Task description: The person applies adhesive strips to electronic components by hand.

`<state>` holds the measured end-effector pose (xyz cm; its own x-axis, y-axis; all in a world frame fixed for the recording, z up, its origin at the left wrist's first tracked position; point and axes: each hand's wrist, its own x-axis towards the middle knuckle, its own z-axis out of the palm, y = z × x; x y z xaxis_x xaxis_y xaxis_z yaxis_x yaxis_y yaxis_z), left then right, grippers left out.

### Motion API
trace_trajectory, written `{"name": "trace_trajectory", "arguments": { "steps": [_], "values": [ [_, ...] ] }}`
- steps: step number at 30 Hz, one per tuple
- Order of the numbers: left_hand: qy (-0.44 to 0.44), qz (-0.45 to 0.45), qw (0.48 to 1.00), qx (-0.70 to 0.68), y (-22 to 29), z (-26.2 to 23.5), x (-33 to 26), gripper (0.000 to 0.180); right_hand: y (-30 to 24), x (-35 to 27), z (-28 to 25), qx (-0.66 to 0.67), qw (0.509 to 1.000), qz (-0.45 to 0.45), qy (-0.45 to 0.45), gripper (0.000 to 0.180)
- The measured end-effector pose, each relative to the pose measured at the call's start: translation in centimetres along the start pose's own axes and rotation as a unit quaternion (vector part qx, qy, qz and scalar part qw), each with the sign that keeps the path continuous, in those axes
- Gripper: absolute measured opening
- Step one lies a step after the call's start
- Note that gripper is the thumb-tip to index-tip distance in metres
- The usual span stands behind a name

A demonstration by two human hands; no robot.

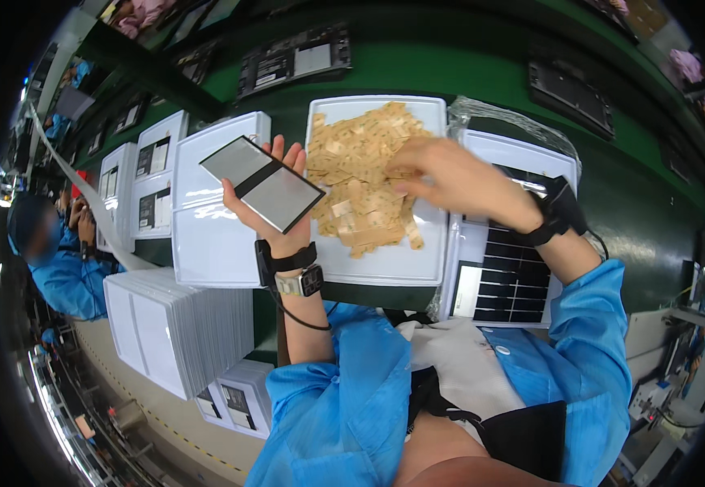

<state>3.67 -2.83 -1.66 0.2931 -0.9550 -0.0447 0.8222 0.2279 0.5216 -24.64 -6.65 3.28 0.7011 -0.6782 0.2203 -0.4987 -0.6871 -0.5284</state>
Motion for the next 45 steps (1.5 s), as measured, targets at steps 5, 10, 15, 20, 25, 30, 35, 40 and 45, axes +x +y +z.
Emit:
{"name": "trace_trajectory", "arguments": {
  "steps": [5, 10, 15, 20, 25, 30, 35, 40, 45],
  "values": [
    [-0.019, -0.012, 1.000, 0.012, 0.3, -0.4, 0.0, 0.083, 11.2, -2.5, -11.3, -0.020, 0.959, 0.238, 0.150, 0.034],
    [-0.107, -0.032, 0.994, -0.013, 1.4, -1.9, 0.7, 0.083, 30.8, -14.2, -16.6, -0.297, 0.698, 0.609, 0.230, 0.082],
    [0.004, 0.013, 0.995, 0.095, 1.3, 0.9, 0.2, 0.079, 36.7, -19.1, -16.2, -0.175, 0.724, 0.618, 0.253, 0.113],
    [-0.042, 0.006, 0.991, 0.128, 0.4, 3.2, 1.8, 0.077, 32.7, -12.4, -11.9, -0.173, 0.774, 0.554, 0.251, 0.125],
    [-0.161, -0.031, 0.939, 0.303, -3.3, 9.3, 5.6, 0.068, 27.6, -5.1, -8.4, -0.161, 0.811, 0.517, 0.219, 0.119],
    [-0.279, 0.082, 0.726, 0.623, -7.4, 14.3, 9.6, 0.085, 23.5, -2.8, -11.1, -0.113, 0.883, 0.319, 0.325, 0.086],
    [-0.408, 0.336, 0.449, 0.721, -13.6, 19.0, 11.5, 0.098, 12.4, -0.9, -12.7, 0.170, 0.924, 0.126, 0.318, 0.054],
    [-0.326, 0.442, 0.405, 0.731, -22.5, 16.7, 15.6, 0.100, 16.1, -4.9, -12.4, -0.049, 0.867, 0.221, 0.444, 0.046],
    [-0.372, 0.286, 0.475, 0.744, -26.2, 8.2, 16.6, 0.027, 24.7, -11.2, -11.0, -0.074, 0.824, 0.328, 0.456, 0.045]
  ]
}}
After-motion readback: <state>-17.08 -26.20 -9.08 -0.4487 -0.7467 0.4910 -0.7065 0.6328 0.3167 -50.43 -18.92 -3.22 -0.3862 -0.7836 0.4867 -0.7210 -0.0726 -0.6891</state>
